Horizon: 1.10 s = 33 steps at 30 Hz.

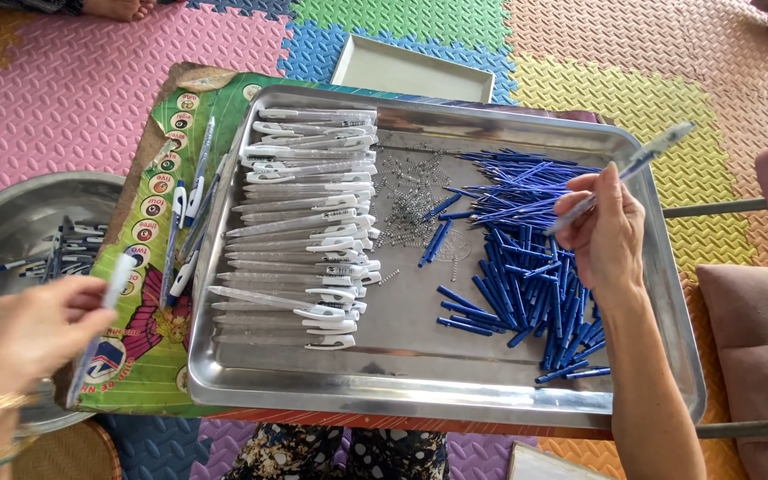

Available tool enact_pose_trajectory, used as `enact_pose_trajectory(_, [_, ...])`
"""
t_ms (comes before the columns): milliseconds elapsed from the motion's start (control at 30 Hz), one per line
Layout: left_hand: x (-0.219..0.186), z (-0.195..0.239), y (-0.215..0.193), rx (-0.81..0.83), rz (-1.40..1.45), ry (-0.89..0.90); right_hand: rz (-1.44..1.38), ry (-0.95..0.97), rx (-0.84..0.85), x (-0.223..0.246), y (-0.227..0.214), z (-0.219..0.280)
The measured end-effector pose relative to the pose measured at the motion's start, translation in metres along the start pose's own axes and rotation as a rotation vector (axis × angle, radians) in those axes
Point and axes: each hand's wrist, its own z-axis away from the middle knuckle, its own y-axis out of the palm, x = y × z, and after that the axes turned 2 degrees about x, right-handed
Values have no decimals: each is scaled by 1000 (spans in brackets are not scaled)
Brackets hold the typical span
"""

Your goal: The person assembles pens by inserting blue ink cartridges into clear plastic pen bodies. They pick up a pen body and a cartridge, insert the cartridge, and place the assembled pen on a metal tray.

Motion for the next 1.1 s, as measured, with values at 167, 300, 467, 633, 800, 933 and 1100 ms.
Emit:
enact_pose_trajectory(167, [-104,79,-53,-78,693,157,-134,-51,229,12,40,25])
enact_pose_trajectory(300, [-193,86,-43,377,1020,233,-155,-129,400,14,81,53])
enact_pose_trajectory(467, [-254,52,41,662,1443,608,-55,-203,357,14,106,76])
enact_pose_trajectory(633, [-287,42,70,802,1451,591,80,-220,306,13,111,85])
enact_pose_trajectory(800, [-304,42,77,812,1446,591,134,-256,264,3,116,87])
enact_pose_trajectory(933, [-306,49,72,785,1418,578,118,-287,257,-1,117,88])
enact_pose_trajectory(1100, [-309,46,77,765,1404,579,136,-300,247,-1,121,87])
